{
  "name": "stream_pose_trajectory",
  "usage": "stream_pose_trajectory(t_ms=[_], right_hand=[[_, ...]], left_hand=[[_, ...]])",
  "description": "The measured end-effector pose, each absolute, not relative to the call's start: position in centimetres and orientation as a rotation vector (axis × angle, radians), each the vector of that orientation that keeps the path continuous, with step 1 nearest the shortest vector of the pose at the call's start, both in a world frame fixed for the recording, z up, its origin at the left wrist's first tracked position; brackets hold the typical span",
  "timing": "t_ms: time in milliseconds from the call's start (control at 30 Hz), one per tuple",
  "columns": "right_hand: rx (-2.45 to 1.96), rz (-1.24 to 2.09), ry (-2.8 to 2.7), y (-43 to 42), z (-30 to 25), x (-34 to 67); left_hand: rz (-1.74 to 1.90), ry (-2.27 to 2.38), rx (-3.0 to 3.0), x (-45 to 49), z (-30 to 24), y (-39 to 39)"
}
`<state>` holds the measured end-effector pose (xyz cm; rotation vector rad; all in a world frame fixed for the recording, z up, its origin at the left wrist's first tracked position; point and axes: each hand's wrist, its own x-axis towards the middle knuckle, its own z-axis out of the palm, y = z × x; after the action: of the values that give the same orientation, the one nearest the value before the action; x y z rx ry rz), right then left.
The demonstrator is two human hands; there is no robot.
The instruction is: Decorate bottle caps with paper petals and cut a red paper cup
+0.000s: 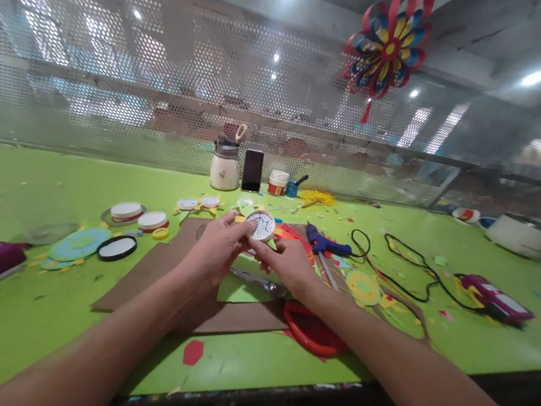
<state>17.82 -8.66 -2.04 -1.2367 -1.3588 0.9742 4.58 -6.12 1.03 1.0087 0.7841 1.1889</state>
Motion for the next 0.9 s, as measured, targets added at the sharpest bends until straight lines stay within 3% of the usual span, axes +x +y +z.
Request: stream_pose_trajectory(t_ms=[300,900], right_hand=[[-1.266,0.801,-1.385,-8.3,-2.8,17.8],[-1.172,0.849,-1.379,-6.4,-1.0,21.6]], left_hand=[[1.14,0.777,0.994,4.5,1.5,-6.1],[0.965,0.651,1.143,3.2,-0.2,-3.9]])
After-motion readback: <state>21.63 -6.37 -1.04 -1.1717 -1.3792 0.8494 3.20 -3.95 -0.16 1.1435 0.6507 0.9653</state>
